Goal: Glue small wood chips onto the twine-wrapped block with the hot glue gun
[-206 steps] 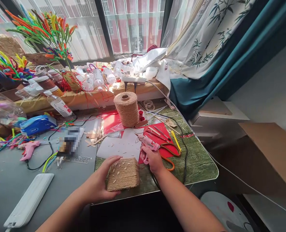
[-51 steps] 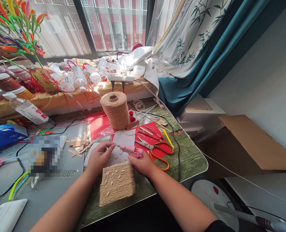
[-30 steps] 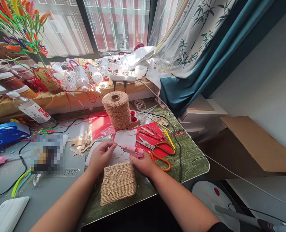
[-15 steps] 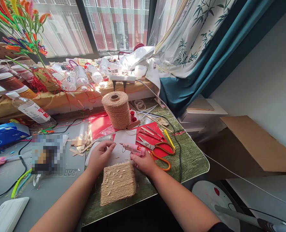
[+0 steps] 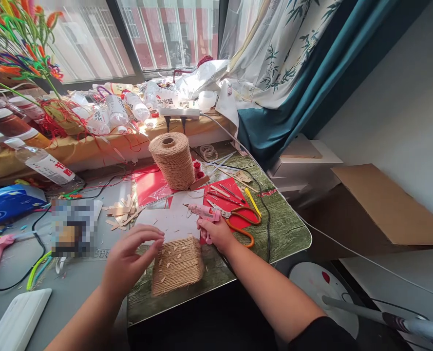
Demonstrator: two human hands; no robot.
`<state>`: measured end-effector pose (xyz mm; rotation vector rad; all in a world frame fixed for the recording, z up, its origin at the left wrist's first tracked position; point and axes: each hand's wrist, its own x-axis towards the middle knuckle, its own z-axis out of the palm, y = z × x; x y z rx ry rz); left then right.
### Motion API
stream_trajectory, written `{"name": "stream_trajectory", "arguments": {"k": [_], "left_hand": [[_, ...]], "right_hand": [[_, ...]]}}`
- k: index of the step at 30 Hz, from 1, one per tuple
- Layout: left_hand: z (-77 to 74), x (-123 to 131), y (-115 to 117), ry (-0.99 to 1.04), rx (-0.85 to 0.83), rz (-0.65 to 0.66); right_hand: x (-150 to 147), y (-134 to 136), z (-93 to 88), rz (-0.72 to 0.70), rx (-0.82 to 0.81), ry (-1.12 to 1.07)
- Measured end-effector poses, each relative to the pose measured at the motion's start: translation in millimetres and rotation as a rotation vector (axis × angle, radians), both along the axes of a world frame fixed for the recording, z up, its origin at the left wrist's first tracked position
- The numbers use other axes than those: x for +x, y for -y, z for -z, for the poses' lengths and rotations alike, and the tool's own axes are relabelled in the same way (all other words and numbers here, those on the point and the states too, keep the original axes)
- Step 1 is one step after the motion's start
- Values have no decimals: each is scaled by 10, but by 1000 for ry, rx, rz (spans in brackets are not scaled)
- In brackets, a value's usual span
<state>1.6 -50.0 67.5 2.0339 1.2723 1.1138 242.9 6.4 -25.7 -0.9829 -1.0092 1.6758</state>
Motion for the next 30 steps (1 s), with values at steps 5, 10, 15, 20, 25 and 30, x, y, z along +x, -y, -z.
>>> {"name": "stream_trajectory", "arguments": {"k": [5,10,15,20,25,30], "left_hand": [[-121,96,436,-189,192,123],[-66,209,633,-333,272,34],[-66,267,678,-398,256,1],[-265,329,675,-579,261,34],[-405,386,754,-855,373,136],[-391,379,860,-973,436,194]], "right_hand": [[2,10,19,-7,-1,1],[3,13,11,-1,14,-1],[8,14,-5,8,13,-5],[4,15,-28,1,12,-16],[-1,12,-61,1,8,-38],[12,15,-5,8,14,-15]]}}
